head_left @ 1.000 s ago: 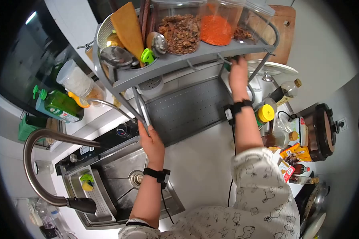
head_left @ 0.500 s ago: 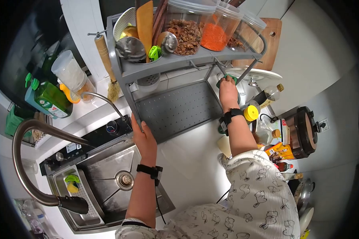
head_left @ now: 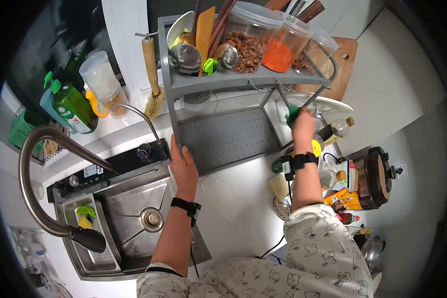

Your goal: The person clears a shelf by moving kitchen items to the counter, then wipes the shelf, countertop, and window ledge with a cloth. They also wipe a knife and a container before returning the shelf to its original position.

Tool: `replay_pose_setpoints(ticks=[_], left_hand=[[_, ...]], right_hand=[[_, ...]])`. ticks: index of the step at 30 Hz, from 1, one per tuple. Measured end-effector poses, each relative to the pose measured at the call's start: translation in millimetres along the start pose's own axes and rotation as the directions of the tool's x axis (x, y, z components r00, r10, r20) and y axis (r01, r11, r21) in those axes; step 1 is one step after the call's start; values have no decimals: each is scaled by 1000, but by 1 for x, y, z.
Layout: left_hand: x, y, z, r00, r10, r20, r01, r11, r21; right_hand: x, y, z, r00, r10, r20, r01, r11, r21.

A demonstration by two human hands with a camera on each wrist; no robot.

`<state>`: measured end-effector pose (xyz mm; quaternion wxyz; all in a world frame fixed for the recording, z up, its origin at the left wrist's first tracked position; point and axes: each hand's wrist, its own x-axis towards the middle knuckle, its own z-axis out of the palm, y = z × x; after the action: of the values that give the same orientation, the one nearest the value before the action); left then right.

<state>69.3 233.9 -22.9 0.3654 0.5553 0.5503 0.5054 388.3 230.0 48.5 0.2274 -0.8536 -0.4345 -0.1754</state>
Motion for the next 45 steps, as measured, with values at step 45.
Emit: replay_pose_setpoints(ticks=[45], left_hand=[[0, 0, -3, 999, 43, 10, -43, 998, 55]], right_hand=[[-22, 0, 22, 863, 490, 125, -477, 870, -123]])
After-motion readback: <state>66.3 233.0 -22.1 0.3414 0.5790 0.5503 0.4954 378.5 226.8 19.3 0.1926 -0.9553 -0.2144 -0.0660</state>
